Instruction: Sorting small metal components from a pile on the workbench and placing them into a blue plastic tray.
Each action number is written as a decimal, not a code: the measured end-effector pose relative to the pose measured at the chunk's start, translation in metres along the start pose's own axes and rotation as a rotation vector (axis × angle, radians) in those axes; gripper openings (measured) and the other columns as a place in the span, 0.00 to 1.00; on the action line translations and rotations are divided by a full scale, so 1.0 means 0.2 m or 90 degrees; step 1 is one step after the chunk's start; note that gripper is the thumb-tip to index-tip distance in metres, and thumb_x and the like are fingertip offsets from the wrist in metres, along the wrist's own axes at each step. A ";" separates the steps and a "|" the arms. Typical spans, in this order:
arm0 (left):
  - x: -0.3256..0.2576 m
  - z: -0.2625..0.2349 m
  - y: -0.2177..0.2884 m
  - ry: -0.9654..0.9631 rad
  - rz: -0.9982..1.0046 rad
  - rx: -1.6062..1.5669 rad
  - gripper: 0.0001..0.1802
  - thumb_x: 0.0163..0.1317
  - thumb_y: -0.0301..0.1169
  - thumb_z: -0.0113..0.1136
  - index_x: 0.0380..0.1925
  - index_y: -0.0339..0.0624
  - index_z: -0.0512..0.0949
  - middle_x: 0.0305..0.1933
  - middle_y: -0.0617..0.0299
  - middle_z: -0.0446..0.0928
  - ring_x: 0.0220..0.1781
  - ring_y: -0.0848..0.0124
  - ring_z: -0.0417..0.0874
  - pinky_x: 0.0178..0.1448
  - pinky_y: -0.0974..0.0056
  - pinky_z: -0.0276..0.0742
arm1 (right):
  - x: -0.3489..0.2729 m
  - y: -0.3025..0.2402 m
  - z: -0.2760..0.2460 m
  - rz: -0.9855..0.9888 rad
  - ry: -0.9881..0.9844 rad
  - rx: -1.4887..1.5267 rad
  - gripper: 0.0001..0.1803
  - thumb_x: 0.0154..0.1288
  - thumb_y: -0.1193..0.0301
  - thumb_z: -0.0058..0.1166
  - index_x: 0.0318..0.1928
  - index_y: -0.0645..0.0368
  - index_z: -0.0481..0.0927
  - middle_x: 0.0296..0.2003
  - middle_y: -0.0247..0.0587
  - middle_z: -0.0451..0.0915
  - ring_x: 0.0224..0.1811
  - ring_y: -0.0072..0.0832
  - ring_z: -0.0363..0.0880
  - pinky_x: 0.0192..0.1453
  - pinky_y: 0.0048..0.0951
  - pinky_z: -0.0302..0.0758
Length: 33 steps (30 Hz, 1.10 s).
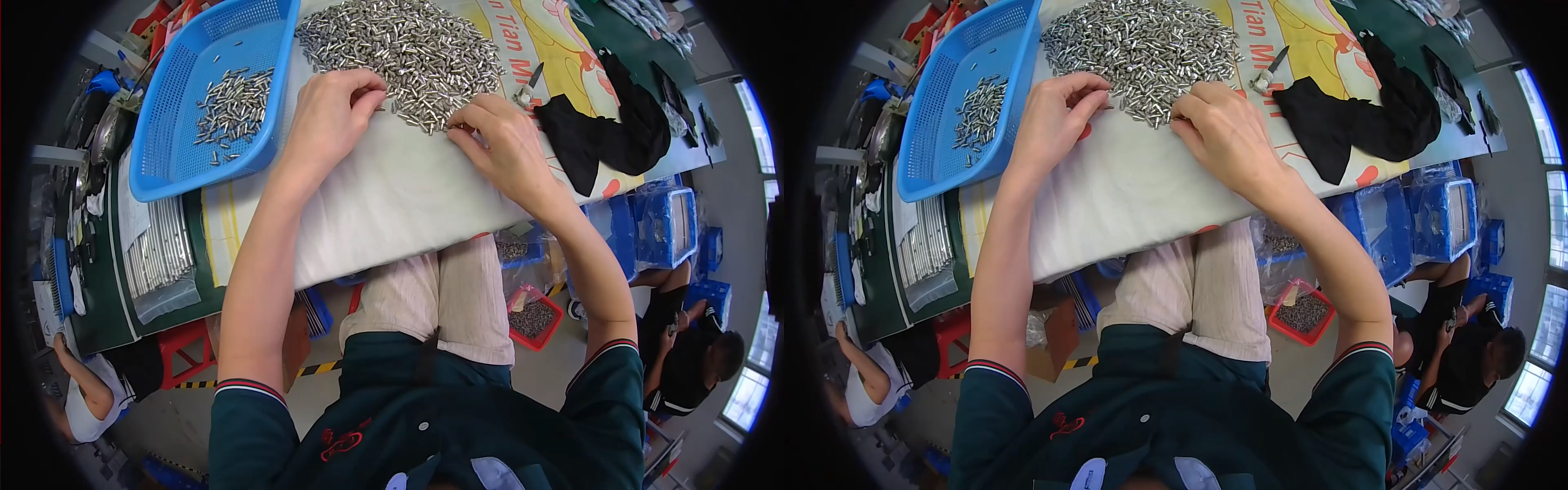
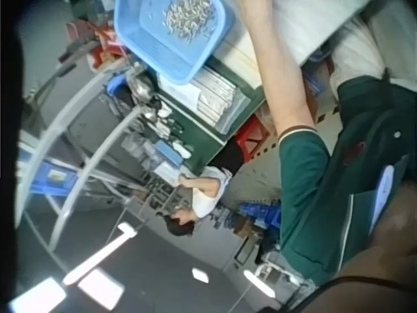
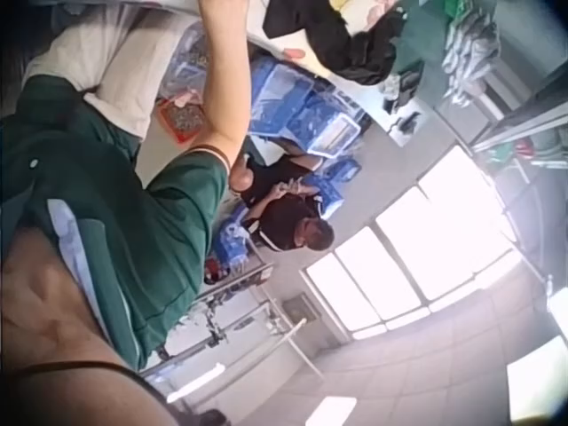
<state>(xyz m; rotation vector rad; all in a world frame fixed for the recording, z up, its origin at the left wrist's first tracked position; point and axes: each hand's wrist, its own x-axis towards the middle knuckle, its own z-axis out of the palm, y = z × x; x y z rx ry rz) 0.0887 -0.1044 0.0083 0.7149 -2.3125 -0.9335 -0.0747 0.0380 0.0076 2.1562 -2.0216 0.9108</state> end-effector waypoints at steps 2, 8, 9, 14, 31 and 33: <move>0.00 -0.02 0.00 0.007 -0.001 0.052 0.05 0.54 0.23 0.55 0.31 0.34 0.76 0.27 0.60 0.77 0.25 0.76 0.76 0.23 0.70 0.69 | 0.01 -0.02 0.01 0.018 -0.053 0.006 0.06 0.50 0.74 0.54 0.29 0.62 0.75 0.27 0.43 0.73 0.34 0.41 0.73 0.37 0.38 0.69; -0.01 -0.01 -0.02 0.017 0.162 0.178 0.03 0.52 0.22 0.55 0.27 0.35 0.73 0.30 0.55 0.73 0.32 0.61 0.76 0.37 0.61 0.71 | 0.02 -0.03 0.00 0.008 -0.096 -0.071 0.06 0.51 0.74 0.53 0.25 0.64 0.72 0.27 0.45 0.74 0.35 0.41 0.74 0.37 0.40 0.71; -0.01 0.00 -0.03 0.014 0.191 0.203 0.03 0.51 0.21 0.55 0.27 0.35 0.73 0.30 0.55 0.73 0.35 0.59 0.75 0.40 0.59 0.70 | 0.03 -0.04 0.00 0.007 -0.096 -0.070 0.06 0.51 0.74 0.53 0.25 0.64 0.72 0.27 0.45 0.74 0.35 0.41 0.74 0.37 0.40 0.71; -0.02 0.06 -0.06 0.021 0.219 0.281 0.03 0.50 0.22 0.55 0.27 0.36 0.73 0.30 0.55 0.72 0.37 0.58 0.74 0.41 0.58 0.70 | 0.01 -0.07 -0.02 -0.015 -0.148 -0.179 0.04 0.47 0.78 0.49 0.25 0.66 0.73 0.27 0.49 0.74 0.36 0.42 0.75 0.38 0.39 0.72; -0.05 0.08 -0.02 0.033 0.233 0.352 0.04 0.51 0.22 0.53 0.29 0.36 0.74 0.31 0.54 0.71 0.37 0.57 0.74 0.40 0.56 0.72 | 0.05 0.02 -0.11 0.090 -0.103 -0.066 0.04 0.49 0.75 0.48 0.24 0.64 0.73 0.20 0.48 0.75 0.25 0.45 0.75 0.29 0.42 0.70; -0.05 0.08 -0.01 0.014 0.216 0.368 0.04 0.52 0.22 0.52 0.29 0.35 0.72 0.31 0.54 0.70 0.37 0.57 0.74 0.41 0.56 0.72 | 0.05 0.00 -0.12 0.019 -0.129 -0.085 0.04 0.50 0.75 0.49 0.24 0.63 0.72 0.22 0.47 0.75 0.27 0.44 0.75 0.30 0.41 0.70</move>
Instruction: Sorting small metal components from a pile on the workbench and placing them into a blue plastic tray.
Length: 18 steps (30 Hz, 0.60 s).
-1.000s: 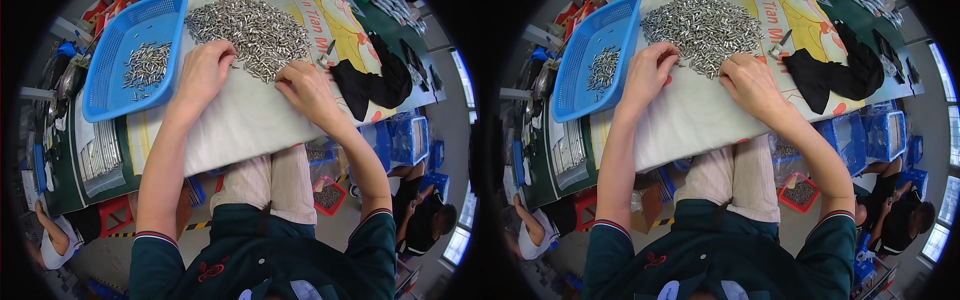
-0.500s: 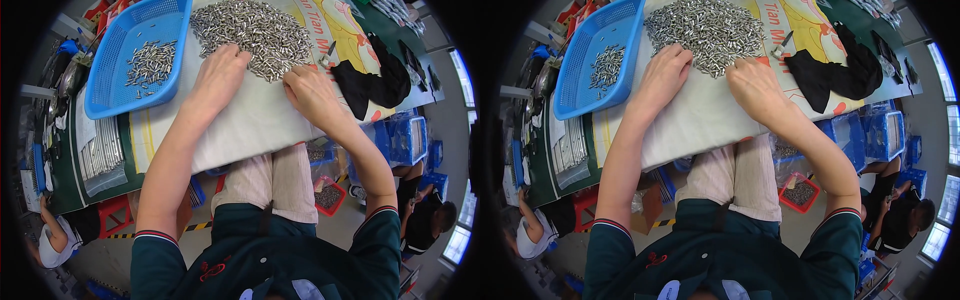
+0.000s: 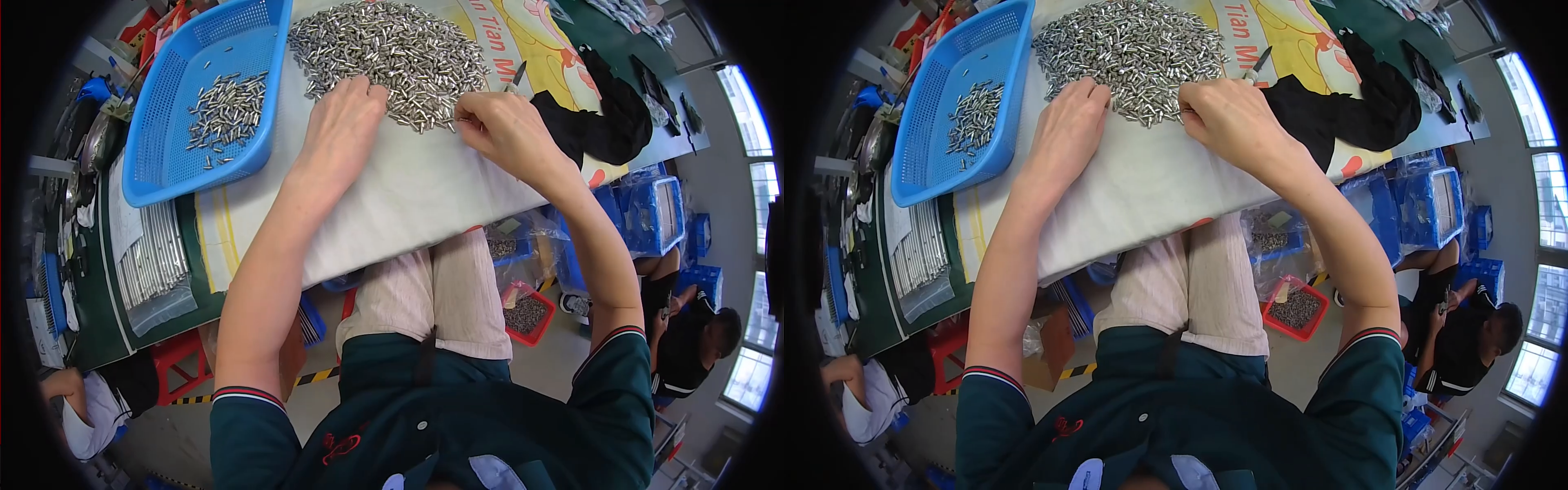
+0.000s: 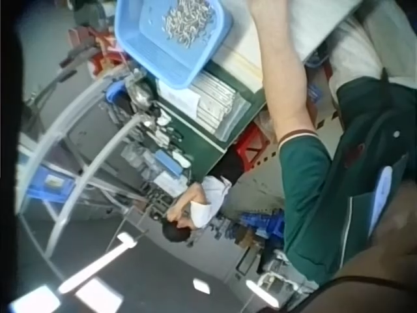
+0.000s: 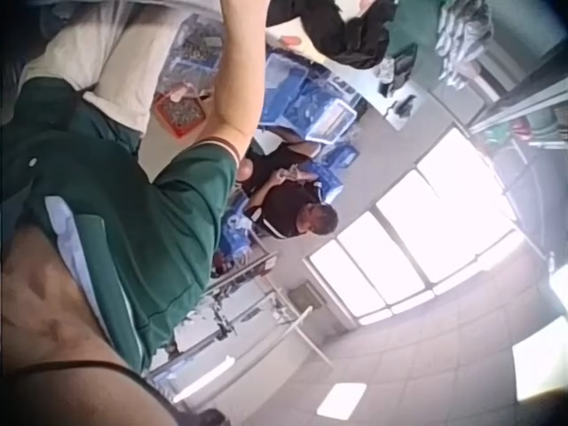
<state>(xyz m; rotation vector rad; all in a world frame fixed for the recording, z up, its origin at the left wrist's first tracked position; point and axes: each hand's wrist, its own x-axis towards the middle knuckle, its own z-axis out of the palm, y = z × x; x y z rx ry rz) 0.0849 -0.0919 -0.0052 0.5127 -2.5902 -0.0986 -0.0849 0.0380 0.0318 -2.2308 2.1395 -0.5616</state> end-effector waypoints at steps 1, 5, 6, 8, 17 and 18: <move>0.00 0.00 0.00 0.000 0.000 0.000 0.04 0.52 0.22 0.52 0.29 0.35 0.72 0.31 0.54 0.70 0.37 0.57 0.74 0.41 0.56 0.72 | 0.00 0.00 0.00 0.000 0.000 0.000 0.04 0.50 0.75 0.49 0.24 0.63 0.72 0.22 0.47 0.75 0.27 0.44 0.75 0.30 0.41 0.70; 0.01 -0.02 0.00 0.017 -0.011 -0.017 0.04 0.50 0.20 0.49 0.28 0.34 0.71 0.31 0.51 0.72 0.37 0.56 0.75 0.40 0.55 0.72 | 0.02 0.03 0.00 -0.124 -0.021 -0.076 0.04 0.50 0.75 0.50 0.26 0.62 0.70 0.23 0.43 0.73 0.30 0.40 0.74 0.32 0.38 0.71; 0.01 -0.03 -0.01 0.035 -0.007 -0.027 0.06 0.47 0.18 0.47 0.27 0.33 0.72 0.30 0.50 0.72 0.37 0.56 0.76 0.40 0.56 0.73 | 0.02 0.04 0.00 -0.140 -0.042 -0.098 0.04 0.50 0.75 0.50 0.26 0.61 0.69 0.23 0.41 0.72 0.31 0.38 0.74 0.33 0.36 0.71; 0.02 -0.03 -0.02 0.043 -0.022 -0.045 0.04 0.51 0.20 0.49 0.28 0.34 0.71 0.29 0.50 0.73 0.36 0.55 0.75 0.40 0.55 0.71 | 0.01 0.06 0.03 -0.188 -0.022 -0.112 0.04 0.49 0.75 0.51 0.26 0.61 0.69 0.23 0.40 0.71 0.31 0.36 0.74 0.34 0.35 0.71; 0.03 -0.07 -0.09 0.049 -0.121 -0.101 0.03 0.53 0.23 0.53 0.28 0.35 0.74 0.29 0.52 0.75 0.33 0.54 0.76 0.38 0.54 0.70 | 0.01 0.08 0.05 -0.257 -0.020 -0.136 0.03 0.46 0.75 0.50 0.24 0.60 0.70 0.25 0.39 0.70 0.34 0.33 0.73 0.35 0.31 0.72; 0.03 -0.07 -0.09 0.048 -0.122 -0.097 0.03 0.53 0.23 0.53 0.28 0.34 0.75 0.29 0.52 0.76 0.34 0.54 0.77 0.38 0.55 0.71 | 0.02 0.07 0.04 -0.264 -0.030 -0.136 0.03 0.46 0.76 0.49 0.24 0.60 0.70 0.25 0.39 0.70 0.34 0.33 0.73 0.35 0.31 0.73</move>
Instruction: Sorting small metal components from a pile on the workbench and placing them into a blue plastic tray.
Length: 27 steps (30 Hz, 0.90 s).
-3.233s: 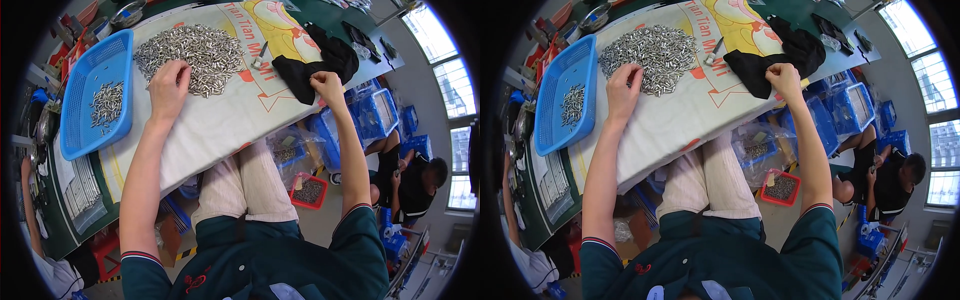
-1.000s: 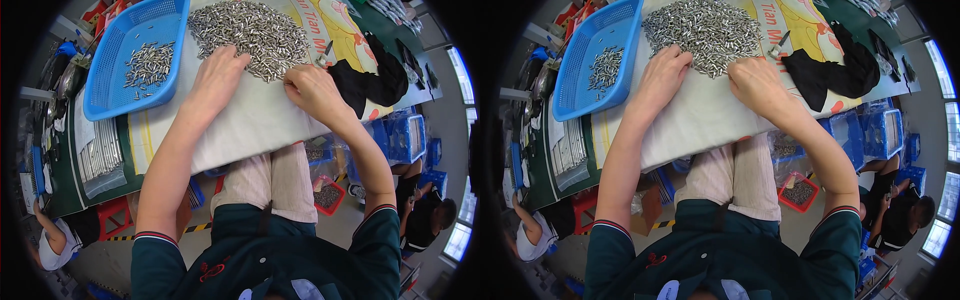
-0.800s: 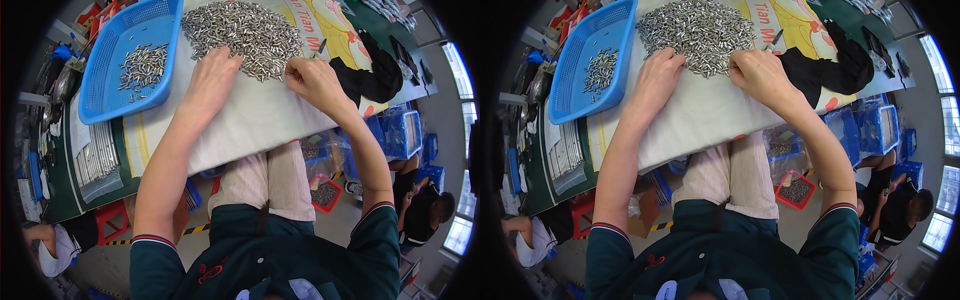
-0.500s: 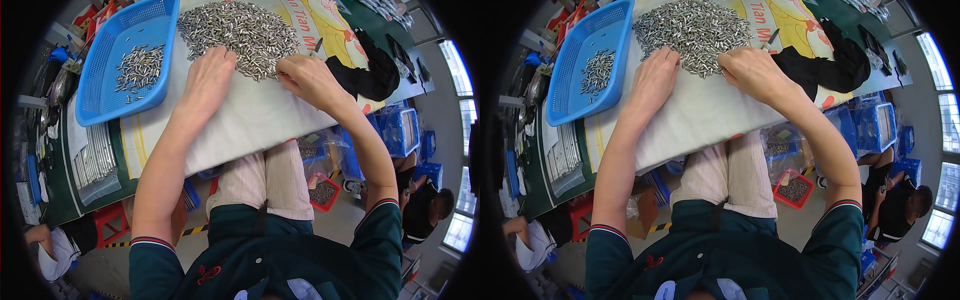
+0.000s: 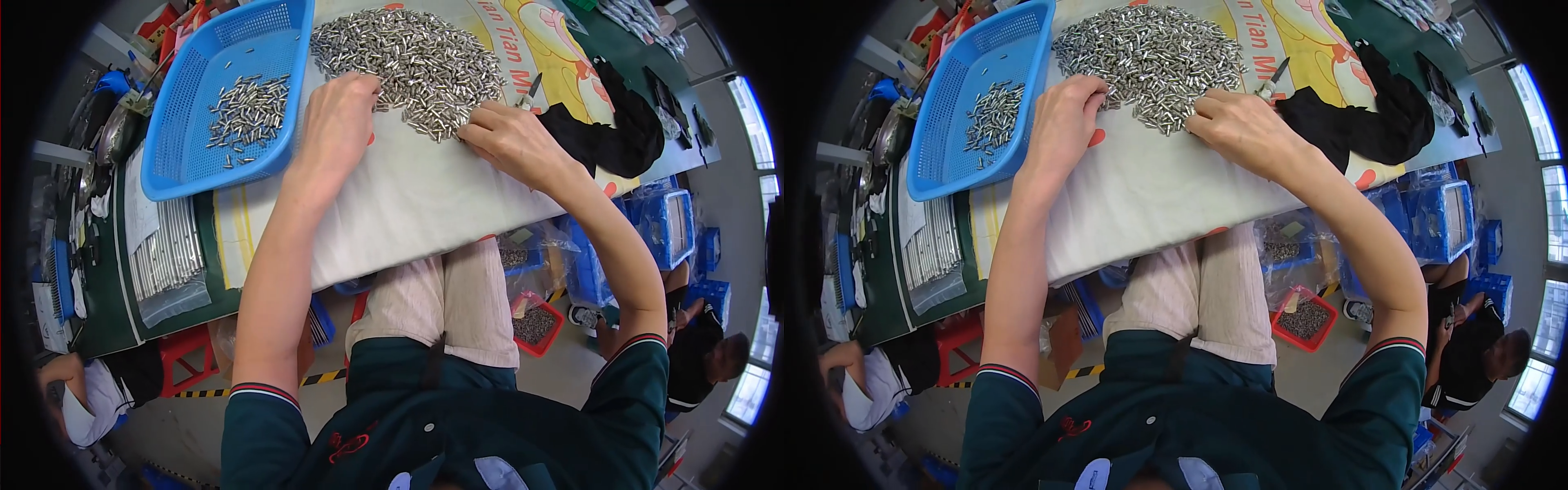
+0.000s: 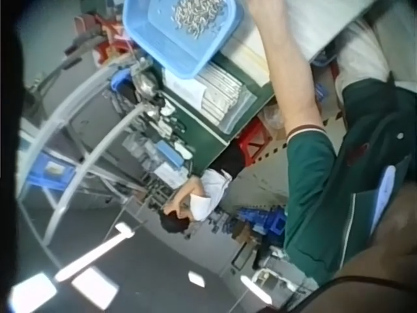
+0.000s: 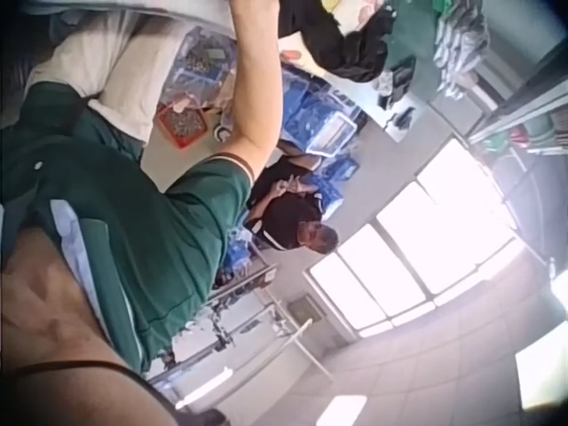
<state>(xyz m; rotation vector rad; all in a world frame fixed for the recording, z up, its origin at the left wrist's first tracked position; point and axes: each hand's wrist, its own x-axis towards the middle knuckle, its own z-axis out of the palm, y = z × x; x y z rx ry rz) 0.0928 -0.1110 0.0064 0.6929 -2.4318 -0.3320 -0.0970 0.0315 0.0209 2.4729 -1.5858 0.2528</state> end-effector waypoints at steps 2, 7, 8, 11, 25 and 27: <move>-0.01 0.01 0.00 0.006 0.003 0.018 0.03 0.53 0.23 0.53 0.28 0.34 0.75 0.29 0.52 0.76 0.33 0.54 0.77 0.38 0.55 0.71 | 0.02 -0.01 -0.01 0.001 -0.014 -0.002 0.03 0.46 0.75 0.49 0.24 0.61 0.70 0.25 0.39 0.70 0.34 0.34 0.73 0.35 0.31 0.73; -0.01 0.02 0.02 0.014 0.004 0.006 0.03 0.53 0.22 0.53 0.27 0.34 0.74 0.30 0.52 0.76 0.34 0.54 0.77 0.38 0.56 0.71 | 0.04 -0.03 -0.01 0.029 -0.052 -0.019 0.04 0.48 0.75 0.49 0.24 0.62 0.70 0.25 0.41 0.73 0.33 0.35 0.75 0.35 0.32 0.73; -0.01 0.03 0.02 0.025 0.025 -0.028 0.03 0.53 0.22 0.53 0.27 0.35 0.74 0.29 0.52 0.76 0.33 0.54 0.77 0.38 0.56 0.71 | 0.03 -0.03 0.00 0.052 -0.053 -0.024 0.05 0.50 0.74 0.50 0.25 0.61 0.70 0.25 0.41 0.72 0.33 0.36 0.74 0.34 0.33 0.72; -0.02 0.05 0.06 0.039 0.030 -0.090 0.03 0.52 0.22 0.53 0.27 0.35 0.74 0.28 0.51 0.76 0.31 0.54 0.77 0.37 0.55 0.71 | 0.04 -0.04 -0.01 0.083 -0.051 0.005 0.06 0.53 0.73 0.52 0.27 0.61 0.70 0.26 0.41 0.71 0.33 0.36 0.72 0.34 0.35 0.70; -0.03 0.12 0.19 -0.001 0.030 0.074 0.02 0.46 0.17 0.50 0.23 0.31 0.72 0.26 0.45 0.73 0.32 0.51 0.77 0.37 0.53 0.74 | 0.03 -0.03 -0.03 0.091 -0.057 0.073 0.04 0.52 0.75 0.48 0.26 0.64 0.73 0.26 0.44 0.74 0.35 0.39 0.75 0.39 0.36 0.72; -0.03 0.11 0.20 -0.026 0.032 0.097 0.05 0.44 0.15 0.50 0.23 0.29 0.73 0.28 0.43 0.74 0.34 0.51 0.78 0.37 0.55 0.76 | 0.04 -0.02 -0.02 0.060 -0.062 0.011 0.03 0.50 0.76 0.48 0.26 0.62 0.74 0.26 0.44 0.75 0.35 0.38 0.76 0.39 0.34 0.73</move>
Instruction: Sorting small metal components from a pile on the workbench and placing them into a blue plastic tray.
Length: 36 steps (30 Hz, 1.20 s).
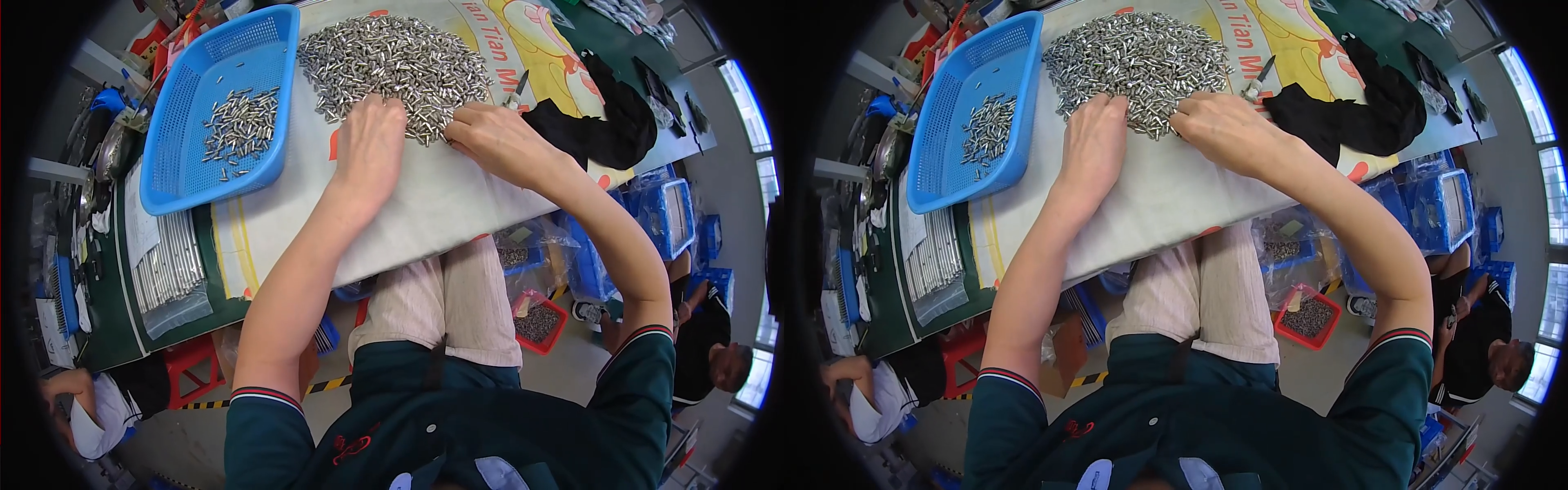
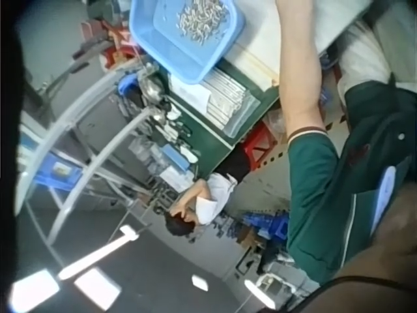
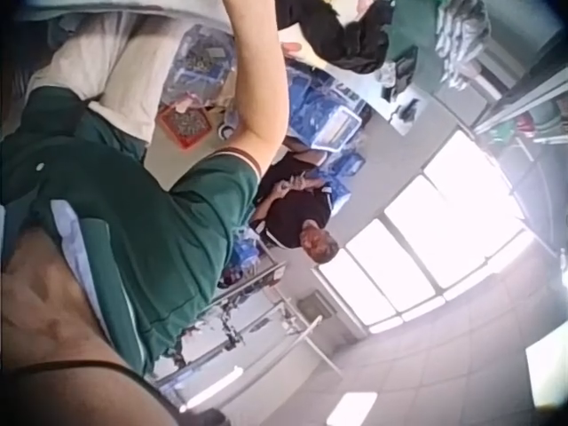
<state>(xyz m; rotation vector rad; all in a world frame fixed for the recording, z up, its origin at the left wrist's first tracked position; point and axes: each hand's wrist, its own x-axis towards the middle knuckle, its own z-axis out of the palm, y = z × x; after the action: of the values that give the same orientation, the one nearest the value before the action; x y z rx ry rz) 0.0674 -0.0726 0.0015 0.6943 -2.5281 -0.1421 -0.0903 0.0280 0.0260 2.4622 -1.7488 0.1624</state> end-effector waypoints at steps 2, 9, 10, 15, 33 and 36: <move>-0.01 0.00 0.00 0.003 0.016 0.030 0.05 0.45 0.17 0.50 0.24 0.31 0.74 0.28 0.43 0.74 0.33 0.53 0.78 0.36 0.56 0.76 | 0.01 -0.01 0.00 -0.007 -0.002 -0.005 0.04 0.50 0.75 0.48 0.26 0.63 0.73 0.26 0.43 0.74 0.35 0.37 0.75 0.38 0.34 0.72; -0.02 -0.03 0.00 -0.021 -0.004 0.034 0.04 0.47 0.19 0.51 0.25 0.32 0.73 0.29 0.45 0.73 0.32 0.54 0.78 0.34 0.56 0.77 | 0.03 -0.03 0.00 -0.027 -0.013 -0.068 0.03 0.47 0.75 0.49 0.25 0.61 0.72 0.24 0.41 0.73 0.32 0.35 0.75 0.34 0.32 0.73; -0.02 -0.04 0.00 -0.014 0.003 0.033 0.04 0.47 0.19 0.51 0.25 0.32 0.73 0.29 0.45 0.73 0.32 0.54 0.78 0.34 0.56 0.77 | 0.03 -0.05 0.01 -0.023 -0.004 -0.076 0.04 0.46 0.75 0.49 0.25 0.62 0.73 0.24 0.41 0.74 0.32 0.34 0.76 0.34 0.31 0.74; -0.02 -0.04 0.02 -0.027 -0.023 0.027 0.05 0.45 0.17 0.51 0.25 0.32 0.72 0.28 0.46 0.72 0.32 0.54 0.78 0.34 0.56 0.76 | 0.02 -0.11 0.00 0.015 -0.058 -0.135 0.05 0.45 0.75 0.50 0.24 0.64 0.75 0.26 0.43 0.75 0.34 0.32 0.76 0.33 0.29 0.75; -0.01 -0.02 0.01 -0.016 -0.007 0.046 0.04 0.44 0.16 0.51 0.23 0.32 0.74 0.28 0.47 0.71 0.34 0.54 0.77 0.35 0.56 0.76 | -0.01 -0.11 -0.04 0.136 -0.008 0.034 0.03 0.45 0.77 0.47 0.24 0.63 0.72 0.24 0.45 0.76 0.31 0.40 0.77 0.30 0.37 0.72; -0.02 -0.02 0.01 -0.021 -0.013 0.078 0.04 0.43 0.16 0.52 0.21 0.32 0.74 0.28 0.48 0.71 0.34 0.55 0.77 0.34 0.57 0.76 | 0.00 -0.13 -0.03 0.135 -0.004 0.052 0.03 0.46 0.76 0.47 0.23 0.63 0.72 0.24 0.45 0.76 0.30 0.40 0.77 0.29 0.37 0.72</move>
<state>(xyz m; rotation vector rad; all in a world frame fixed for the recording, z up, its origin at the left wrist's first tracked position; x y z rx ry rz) 0.0705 -0.0686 0.0033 0.7717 -2.5789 -0.0051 -0.0663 0.0371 0.0316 2.3266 -2.0424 0.2500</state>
